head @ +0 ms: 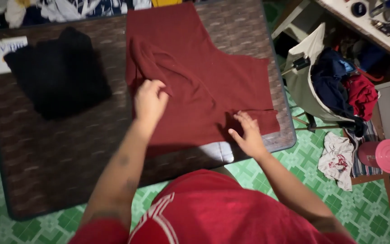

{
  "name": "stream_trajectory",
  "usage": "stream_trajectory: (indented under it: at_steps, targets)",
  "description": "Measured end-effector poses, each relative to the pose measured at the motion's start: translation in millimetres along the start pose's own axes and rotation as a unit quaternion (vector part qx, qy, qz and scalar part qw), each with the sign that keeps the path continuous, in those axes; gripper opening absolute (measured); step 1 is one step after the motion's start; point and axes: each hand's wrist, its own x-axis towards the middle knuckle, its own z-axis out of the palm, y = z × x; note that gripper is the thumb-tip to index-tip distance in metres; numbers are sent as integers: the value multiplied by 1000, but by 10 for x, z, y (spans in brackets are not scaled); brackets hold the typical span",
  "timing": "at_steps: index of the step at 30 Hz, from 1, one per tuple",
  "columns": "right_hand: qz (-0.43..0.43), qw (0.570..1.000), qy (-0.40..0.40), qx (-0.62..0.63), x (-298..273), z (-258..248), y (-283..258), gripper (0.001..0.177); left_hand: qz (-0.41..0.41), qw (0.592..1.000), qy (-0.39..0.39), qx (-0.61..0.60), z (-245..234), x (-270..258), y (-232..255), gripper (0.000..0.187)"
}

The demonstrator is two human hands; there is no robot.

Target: Folding various garments including t-shirts and pants on a table and placing them in a closet.

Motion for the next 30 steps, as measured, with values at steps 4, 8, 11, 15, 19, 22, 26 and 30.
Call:
stream_trajectory:
  at_steps: [4,8,11,15,19,22,26,30]
  targets:
    - [141,684,16,715,-14,38,-329,60,92,902,-184,-378,-581,-453,1101,32]
    - [198,476,-91,852,-60,97,-108,94,188,782,-510,-305,-538,-886,1192,19]
    - [112,458,-142,870,37,527,668,101,192,963,-172,-72,-223,-807,813,29]
    - [177,551,-207,789,-48,380,871,96,112,961,-246,56,-27,-740,37,87]
    - [193,881,-207,380,-87,-44,642,86,176,944,-269,82,57,-610,-473,57]
    - [137,925,-167,313,83,-529,667,67,190,946,-250,83,0,-610,-688,50]
    - [108,871,-63,476,352,-902,986,50,231,964,-2,132,452,-620,-1031,14]
    - [101,783,14,614,535,-902,1284,58,216,970,106,38,33,-679,-634,18]
